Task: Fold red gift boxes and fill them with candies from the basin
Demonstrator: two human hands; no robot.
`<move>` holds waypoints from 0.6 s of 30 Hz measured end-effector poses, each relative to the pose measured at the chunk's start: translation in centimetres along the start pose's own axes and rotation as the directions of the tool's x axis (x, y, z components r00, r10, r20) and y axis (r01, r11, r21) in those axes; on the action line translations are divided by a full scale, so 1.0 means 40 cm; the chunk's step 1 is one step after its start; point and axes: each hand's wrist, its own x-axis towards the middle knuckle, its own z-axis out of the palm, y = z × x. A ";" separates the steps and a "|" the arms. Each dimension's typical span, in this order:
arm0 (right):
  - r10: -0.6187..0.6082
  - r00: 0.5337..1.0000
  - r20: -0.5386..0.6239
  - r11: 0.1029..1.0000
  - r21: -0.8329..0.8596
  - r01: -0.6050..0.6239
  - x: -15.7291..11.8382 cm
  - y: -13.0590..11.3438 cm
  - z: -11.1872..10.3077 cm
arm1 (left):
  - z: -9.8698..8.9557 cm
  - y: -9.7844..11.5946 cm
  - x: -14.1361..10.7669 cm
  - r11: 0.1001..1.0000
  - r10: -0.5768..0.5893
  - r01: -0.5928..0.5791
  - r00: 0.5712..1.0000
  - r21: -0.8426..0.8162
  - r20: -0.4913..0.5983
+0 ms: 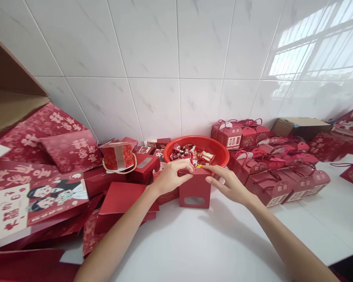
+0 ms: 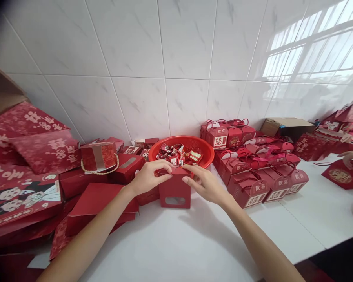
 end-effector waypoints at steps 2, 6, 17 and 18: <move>0.058 0.997 -0.058 0.998 0.038 -0.056 -0.003 -0.004 0.021 | -0.002 0.005 0.000 1.000 -0.024 0.025 0.999 -0.008 0.029; 0.138 0.981 -0.137 0.987 0.106 -0.124 0.000 -0.016 0.053 | -0.007 0.013 -0.004 0.996 -0.087 0.088 0.995 -0.014 0.041; 0.231 0.957 -0.174 0.944 0.280 -0.177 0.008 -0.025 0.063 | -0.008 -0.004 -0.007 0.998 -0.059 0.059 0.998 -0.017 0.013; 0.233 0.956 -0.176 0.941 0.288 -0.176 0.008 -0.024 0.064 | -0.008 -0.006 -0.007 0.998 -0.059 0.059 0.998 -0.013 0.014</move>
